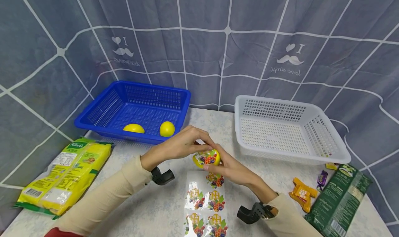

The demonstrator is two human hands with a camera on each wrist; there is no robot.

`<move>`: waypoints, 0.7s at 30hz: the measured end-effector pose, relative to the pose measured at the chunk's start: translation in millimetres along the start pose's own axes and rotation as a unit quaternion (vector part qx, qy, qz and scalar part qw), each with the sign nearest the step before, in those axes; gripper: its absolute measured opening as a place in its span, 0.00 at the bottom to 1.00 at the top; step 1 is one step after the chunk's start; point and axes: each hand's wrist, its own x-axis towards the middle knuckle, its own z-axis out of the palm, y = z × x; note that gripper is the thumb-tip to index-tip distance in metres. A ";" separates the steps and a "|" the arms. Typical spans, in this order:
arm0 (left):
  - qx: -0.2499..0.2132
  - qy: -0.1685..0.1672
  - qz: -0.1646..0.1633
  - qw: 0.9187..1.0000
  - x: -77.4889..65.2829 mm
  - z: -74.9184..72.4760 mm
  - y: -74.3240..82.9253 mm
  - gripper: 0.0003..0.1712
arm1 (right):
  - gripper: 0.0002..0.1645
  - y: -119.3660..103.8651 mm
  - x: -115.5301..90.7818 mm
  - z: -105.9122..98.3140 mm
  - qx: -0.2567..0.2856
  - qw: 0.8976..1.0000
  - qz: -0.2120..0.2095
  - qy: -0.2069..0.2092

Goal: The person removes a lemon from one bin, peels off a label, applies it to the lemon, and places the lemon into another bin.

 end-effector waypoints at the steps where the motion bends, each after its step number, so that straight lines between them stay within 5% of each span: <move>1: -0.001 0.003 0.002 1.000 0.0 0.4 -0.2 0.08 | 0.47 -0.1 -0.4 -0.2 0.002 1.000 0.000 0.001; 8: -0.017 0.046 0.016 0.999 -0.4 0.2 1.9 0.11 | 0.41 0.5 -1.8 -2.8 0.013 1.000 -0.004 0.005; 15: 0.013 0.125 0.082 0.989 -3.5 -3.2 1.4 0.05 | 0.33 3.4 -2.1 -4.4 0.019 1.000 -0.018 0.016; 21: 0.010 0.127 0.104 0.986 -6.2 2.7 1.8 0.04 | 0.25 5.9 0.7 -4.8 0.026 0.999 -0.030 0.032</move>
